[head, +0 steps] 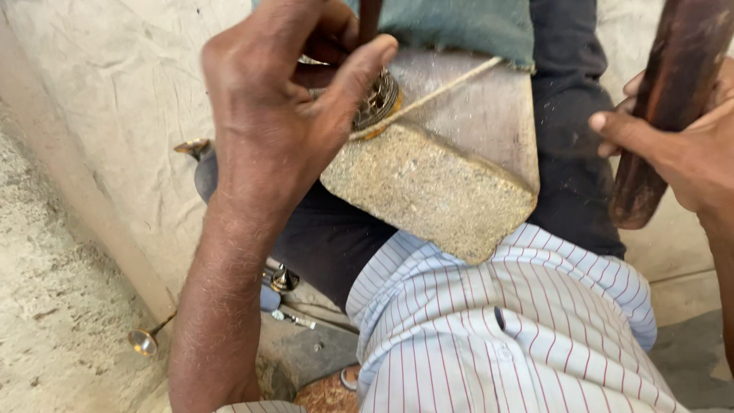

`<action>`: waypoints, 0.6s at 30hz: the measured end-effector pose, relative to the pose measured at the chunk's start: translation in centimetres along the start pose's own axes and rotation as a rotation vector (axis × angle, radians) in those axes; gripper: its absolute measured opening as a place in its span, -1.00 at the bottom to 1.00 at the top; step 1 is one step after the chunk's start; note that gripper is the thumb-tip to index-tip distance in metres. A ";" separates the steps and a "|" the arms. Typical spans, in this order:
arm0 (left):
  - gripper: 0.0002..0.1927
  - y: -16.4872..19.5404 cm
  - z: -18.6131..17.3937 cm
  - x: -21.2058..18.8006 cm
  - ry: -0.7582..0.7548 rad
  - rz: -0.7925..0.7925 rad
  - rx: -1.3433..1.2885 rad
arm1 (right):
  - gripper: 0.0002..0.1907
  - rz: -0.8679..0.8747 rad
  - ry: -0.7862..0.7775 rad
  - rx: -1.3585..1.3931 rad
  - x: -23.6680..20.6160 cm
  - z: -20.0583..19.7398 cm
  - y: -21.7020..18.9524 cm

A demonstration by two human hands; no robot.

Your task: The person sits on the ground with an ornate brass bell-shaped object held against a stone block on their lap. They hold a small punch against the brass surface and strike it with a wooden mallet, working around the object to chase decorative patterns into the metal, repositioning the object and punch as they go.

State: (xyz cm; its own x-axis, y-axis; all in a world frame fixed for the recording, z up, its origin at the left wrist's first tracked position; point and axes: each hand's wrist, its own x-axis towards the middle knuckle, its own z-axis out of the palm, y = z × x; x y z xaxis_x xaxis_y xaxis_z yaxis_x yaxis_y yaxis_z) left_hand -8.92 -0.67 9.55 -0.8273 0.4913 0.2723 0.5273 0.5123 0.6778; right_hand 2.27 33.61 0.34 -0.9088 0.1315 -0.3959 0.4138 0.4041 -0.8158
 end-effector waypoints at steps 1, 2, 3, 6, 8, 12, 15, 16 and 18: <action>-0.69 0.0 -0.1 -0.6 0.011 0.000 -0.009 | -0.64 0.044 0.056 0.118 -0.4 0.4 0.2; -0.66 0.0 0.1 -1.1 0.010 -0.024 -0.022 | -0.65 0.031 0.024 0.161 -0.7 0.4 0.9; -0.61 -0.1 0.3 -1.4 0.015 -0.037 -0.033 | -0.67 0.006 -0.003 0.204 -1.2 0.3 1.4; -0.62 -0.3 1.1 -2.6 0.001 -0.002 -0.052 | -0.65 -0.075 -0.013 0.066 -2.8 0.1 0.7; -0.65 -0.5 1.6 -3.2 -0.031 -0.037 -0.066 | -0.60 -0.158 0.009 0.087 -4.1 0.0 -0.7; -0.60 -1.3 2.4 -3.5 -0.027 -0.095 -0.073 | -0.58 -0.214 -0.129 0.626 -5.1 0.2 -2.9; -0.60 -1.5 3.2 -3.7 0.020 -0.045 0.036 | -0.56 -0.220 -0.201 0.308 -5.3 0.2 -3.7; -0.60 -1.5 3.4 -3.8 0.020 -0.027 0.070 | -0.54 -0.233 -0.197 0.074 -5.4 0.1 -3.9; -0.60 -1.3 3.6 -4.2 0.017 -0.007 0.143 | -0.63 -0.289 -0.144 -0.128 -5.4 -0.2 -4.3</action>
State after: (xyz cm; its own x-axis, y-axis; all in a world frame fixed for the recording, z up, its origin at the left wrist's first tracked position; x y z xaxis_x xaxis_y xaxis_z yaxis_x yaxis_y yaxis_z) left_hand -5.47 -0.83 5.10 -0.8336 0.4762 0.2798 0.5427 0.6118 0.5755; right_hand 5.41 31.31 6.11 -0.9670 -0.1299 -0.2193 0.1225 0.5176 -0.8468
